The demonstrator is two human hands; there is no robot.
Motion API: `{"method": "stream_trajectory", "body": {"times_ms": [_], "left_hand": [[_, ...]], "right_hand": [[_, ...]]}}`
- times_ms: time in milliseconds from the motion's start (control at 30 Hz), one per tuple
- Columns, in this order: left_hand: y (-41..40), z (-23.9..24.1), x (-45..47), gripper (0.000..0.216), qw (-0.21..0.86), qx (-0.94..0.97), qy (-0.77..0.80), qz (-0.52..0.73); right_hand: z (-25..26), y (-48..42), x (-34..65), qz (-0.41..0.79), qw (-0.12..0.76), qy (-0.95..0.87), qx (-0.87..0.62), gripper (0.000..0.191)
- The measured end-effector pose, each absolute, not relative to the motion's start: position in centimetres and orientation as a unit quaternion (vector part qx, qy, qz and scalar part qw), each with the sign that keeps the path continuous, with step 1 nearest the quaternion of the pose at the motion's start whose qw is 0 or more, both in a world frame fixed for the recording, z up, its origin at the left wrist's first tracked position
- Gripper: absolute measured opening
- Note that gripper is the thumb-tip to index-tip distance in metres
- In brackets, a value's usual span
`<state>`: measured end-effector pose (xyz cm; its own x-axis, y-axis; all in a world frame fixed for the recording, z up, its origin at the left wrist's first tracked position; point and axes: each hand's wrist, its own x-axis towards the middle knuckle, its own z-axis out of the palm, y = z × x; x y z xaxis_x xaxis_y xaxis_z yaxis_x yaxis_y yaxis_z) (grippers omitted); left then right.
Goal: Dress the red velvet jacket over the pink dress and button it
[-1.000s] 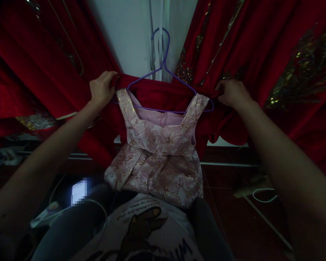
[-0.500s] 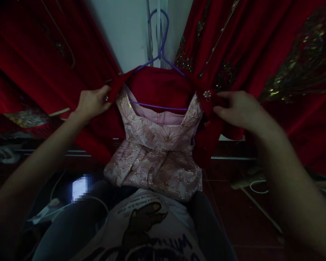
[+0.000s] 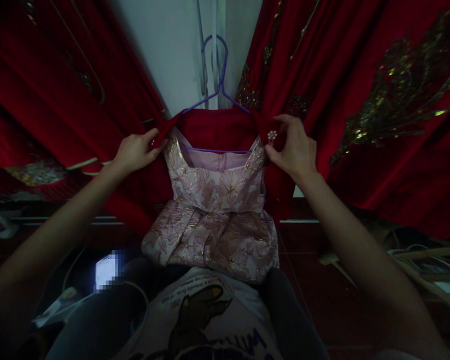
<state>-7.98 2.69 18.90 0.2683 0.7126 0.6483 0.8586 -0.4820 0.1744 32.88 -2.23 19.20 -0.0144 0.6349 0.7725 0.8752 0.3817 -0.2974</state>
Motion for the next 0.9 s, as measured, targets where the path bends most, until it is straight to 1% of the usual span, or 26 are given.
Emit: {"method": "stream_trajectory", "body": {"times_ms": [100,233,300,367,433,467,533,633,667,733,800,900], "left_hand": [[2.1,19.2,-8.7,0.019,0.124,-0.774,-0.509,-0.356],[1.6,19.4,-9.5,0.023,0.128,-0.744,-0.523,-0.395],[1.8,19.0,-9.5,0.025,0.112,-0.749,-0.519,-0.397],[2.2,18.2,-8.9,0.024,0.079,-0.769,-0.507,-0.381],[2.9,17.2,-7.4,0.021,0.049,-0.787,-0.502,-0.356],[3.2,16.8,-6.1,0.018,0.037,-0.789,-0.502,-0.352],[3.4,16.2,-2.9,0.013,0.011,-0.779,-0.498,-0.381],[2.6,16.1,2.4,0.018,-0.061,-0.754,-0.432,-0.492],[2.1,16.2,3.7,0.018,-0.085,-0.765,-0.395,-0.502],[1.0,16.4,5.3,0.014,-0.121,-0.800,-0.346,-0.475],[0.2,16.2,5.4,0.008,-0.134,-0.824,-0.340,-0.432],[0.1,15.0,4.2,0.005,-0.111,-0.808,-0.399,-0.418]], "right_hand": [[21.1,-2.5,34.3,-0.143,0.460,-0.701,-0.525,0.047],[21.5,-1.8,36.0,-0.070,0.417,-0.712,-0.560,0.033],[20.4,-1.0,36.1,0.007,0.407,-0.701,-0.585,0.024],[18.9,0.1,35.3,0.124,0.414,-0.687,-0.583,0.015],[17.5,1.2,33.5,0.225,0.436,-0.675,-0.551,0.016],[16.9,1.6,32.2,0.235,0.445,-0.674,-0.541,0.016],[16.1,2.2,29.1,0.209,0.474,-0.683,-0.516,0.014],[15.3,1.6,24.3,0.230,0.492,-0.711,-0.448,0.011],[14.9,1.0,23.1,0.251,0.483,-0.727,-0.418,0.011],[14.0,-0.2,21.6,0.285,0.461,-0.753,-0.372,0.013],[13.0,-1.1,21.6,0.290,0.473,-0.748,-0.363,0.017],[12.0,-1.3,23.2,0.272,0.536,-0.697,-0.391,0.040]]}}
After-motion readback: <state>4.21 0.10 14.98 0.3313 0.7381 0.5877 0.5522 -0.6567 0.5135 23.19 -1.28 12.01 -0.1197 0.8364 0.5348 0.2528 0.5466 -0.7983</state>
